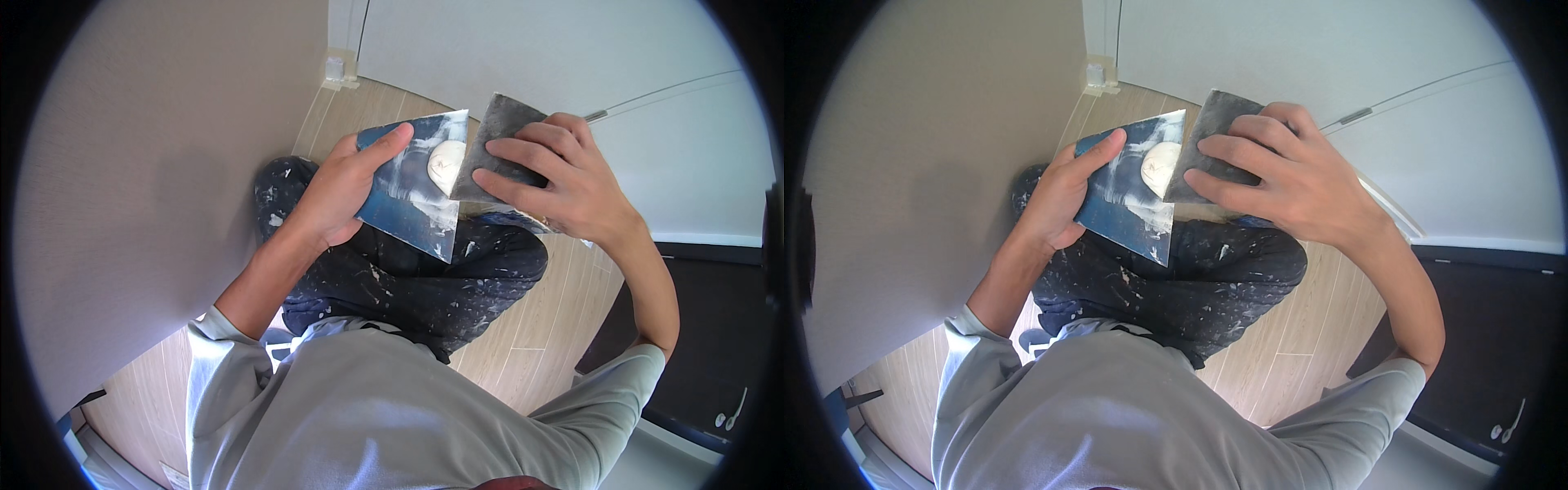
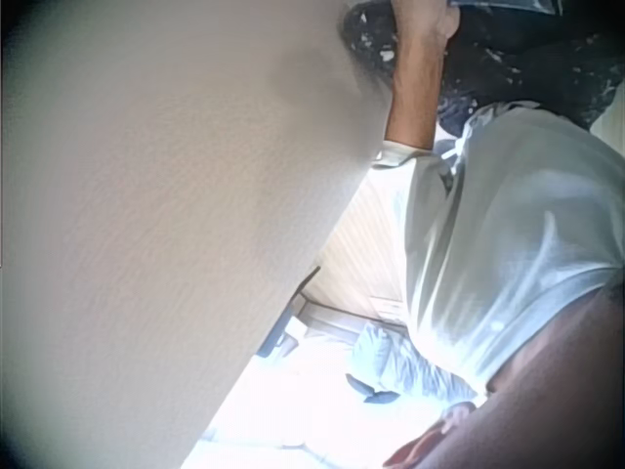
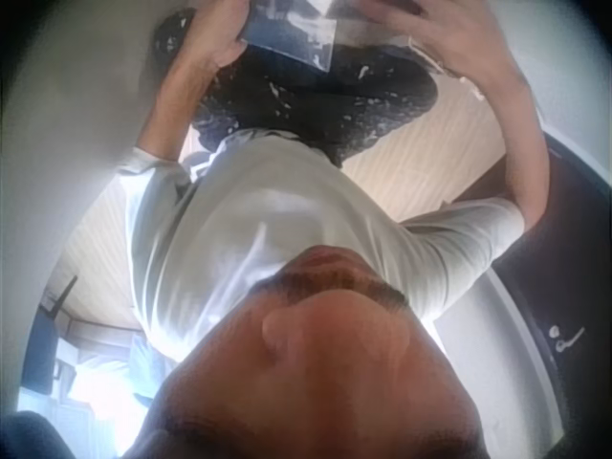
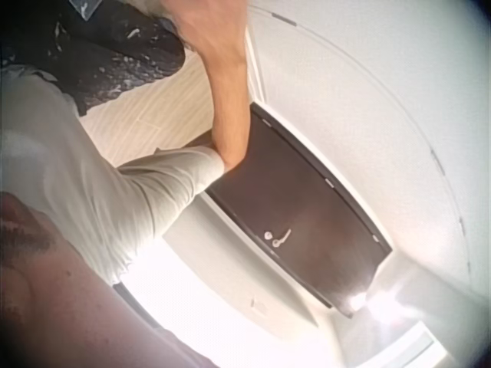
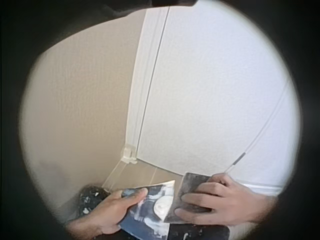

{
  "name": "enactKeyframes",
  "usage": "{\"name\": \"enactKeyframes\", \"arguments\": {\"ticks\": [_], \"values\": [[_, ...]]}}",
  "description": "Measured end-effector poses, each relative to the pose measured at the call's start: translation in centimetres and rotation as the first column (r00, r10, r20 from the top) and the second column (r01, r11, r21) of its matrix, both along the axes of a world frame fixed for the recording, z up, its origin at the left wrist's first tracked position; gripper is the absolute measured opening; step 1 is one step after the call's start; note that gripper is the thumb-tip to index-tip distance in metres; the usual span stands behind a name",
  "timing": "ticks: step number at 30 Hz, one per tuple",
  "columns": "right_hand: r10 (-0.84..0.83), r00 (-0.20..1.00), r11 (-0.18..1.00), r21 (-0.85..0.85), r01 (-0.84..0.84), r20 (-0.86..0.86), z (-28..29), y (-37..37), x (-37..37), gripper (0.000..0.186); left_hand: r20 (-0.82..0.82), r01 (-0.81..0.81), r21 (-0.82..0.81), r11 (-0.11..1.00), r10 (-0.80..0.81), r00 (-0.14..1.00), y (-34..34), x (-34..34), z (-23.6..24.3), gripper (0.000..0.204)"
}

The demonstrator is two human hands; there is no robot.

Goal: The person sits on the floor and uses a putty knife to apply a white sealant along the base of a wall and the edge of a door frame. They repeatedly scoop the material from a container and smooth it into the corner and along the trim.

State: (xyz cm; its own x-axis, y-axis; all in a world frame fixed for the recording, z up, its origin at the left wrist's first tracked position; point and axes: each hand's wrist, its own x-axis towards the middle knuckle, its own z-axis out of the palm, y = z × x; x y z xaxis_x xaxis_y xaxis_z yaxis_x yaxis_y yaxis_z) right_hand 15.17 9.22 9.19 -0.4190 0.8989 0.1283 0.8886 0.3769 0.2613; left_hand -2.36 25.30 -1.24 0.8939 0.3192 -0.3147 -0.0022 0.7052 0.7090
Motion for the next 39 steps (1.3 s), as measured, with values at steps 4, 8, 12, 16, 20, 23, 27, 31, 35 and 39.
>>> {"name": "enactKeyframes", "arguments": {"ticks": [4,8,12,16,20,23,27,31,35,39], "values": [[-0.01,1.0,0.998,-0.068,0.01,0.006,-0.6,0.0,0.7,0.041,-0.037,-0.063,-0.04,0.997,0.062,0.997,0.2,0.1,-0.1,0.041],[-0.209,0.912,0.969,-0.2,0.145,-0.352,-2.9,0.4,2.4,0.047,-0.11,-0.192,-0.047,0.98,0.186,0.976,1.5,-0.9,-1.8,0.037],[-0.607,0.074,0.782,-0.577,0.235,-0.791,-8.7,0.8,3.8,0.048,-0.101,-0.213,-0.141,0.967,0.2,0.975,3.2,-2.6,-5.7,0.035],[-0.391,-0.812,0.801,-0.595,-0.067,-0.434,-15.4,3.4,3.8,0.043,-0.244,-0.354,-0.191,0.915,0.305,0.92,4.5,-5.1,-9.4,0.035],[-0.335,-0.92,0.849,-0.489,-0.201,-0.204,-23.0,7.3,5.4,0.041,-0.38,-0.424,-0.16,0.891,0.341,0.86,5.5,-7.8,-13.3,0.046],[-0.289,-0.891,0.856,-0.511,-0.076,-0.351,-27.8,12.0,5.6,0.039,-0.422,-0.425,-0.196,0.884,0.315,0.85,5.6,-8.8,-15.1,0.047],[-0.318,-0.026,0.834,-0.293,0.468,-0.948,-31.5,19.3,5.4,0.045,-0.296,-0.484,-0.177,0.857,0.423,0.857,4.9,-9.2,-17.3,0.038],[-0.397,0.673,0.828,0.073,0.556,-0.624,-34.7,24.4,5.4,0.056,-0.255,-0.477,-0.167,0.863,0.429,0.866,4.5,-9.3,-17.9,0.035],[-0.467,0.818,0.812,0.203,0.547,-0.337,-38.3,27.0,6.1,0.054,-0.181,-0.439,-0.152,0.886,0.411,0.893,4.2,-9.3,-18.5,0.031],[-0.487,0.845,0.821,0.214,0.53,-0.222,-39.3,28.6,6.1,0.052,-0.13,-0.365,-0.185,0.913,0.345,0.93,4.4,-10.3,-20.0,0.035]]}}
